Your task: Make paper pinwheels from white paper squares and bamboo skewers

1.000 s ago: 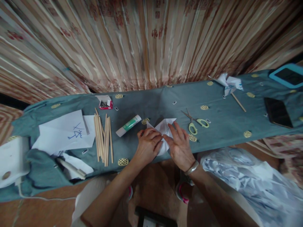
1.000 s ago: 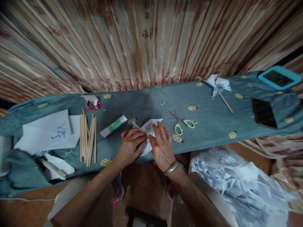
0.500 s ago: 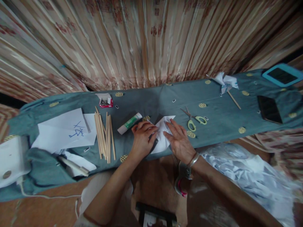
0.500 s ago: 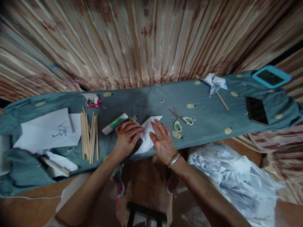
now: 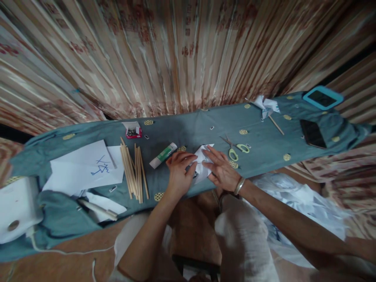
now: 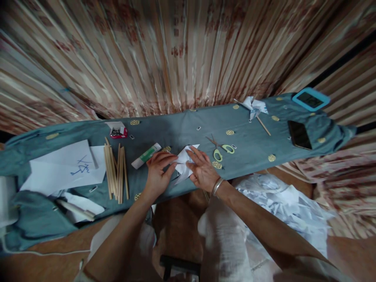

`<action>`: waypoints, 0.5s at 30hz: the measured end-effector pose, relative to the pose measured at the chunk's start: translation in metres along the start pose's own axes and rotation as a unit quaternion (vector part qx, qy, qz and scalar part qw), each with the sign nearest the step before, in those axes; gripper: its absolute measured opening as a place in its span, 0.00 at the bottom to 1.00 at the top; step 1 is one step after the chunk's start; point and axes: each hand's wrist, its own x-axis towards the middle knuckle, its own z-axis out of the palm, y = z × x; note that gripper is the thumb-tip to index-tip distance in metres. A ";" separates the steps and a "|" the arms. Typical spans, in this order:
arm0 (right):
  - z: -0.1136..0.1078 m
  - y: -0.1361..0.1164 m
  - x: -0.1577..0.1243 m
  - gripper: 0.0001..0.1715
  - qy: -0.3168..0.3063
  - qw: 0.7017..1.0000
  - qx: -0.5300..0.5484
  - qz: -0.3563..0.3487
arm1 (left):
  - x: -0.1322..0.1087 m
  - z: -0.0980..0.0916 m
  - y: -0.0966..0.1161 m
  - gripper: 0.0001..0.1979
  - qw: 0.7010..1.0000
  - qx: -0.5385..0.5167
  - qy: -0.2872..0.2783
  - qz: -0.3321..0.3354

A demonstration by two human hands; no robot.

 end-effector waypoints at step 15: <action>0.020 -0.002 0.002 0.21 0.063 0.998 0.001 0.027 | -0.013 -0.015 -0.012 0.08 0.980 -0.192 0.041 -0.045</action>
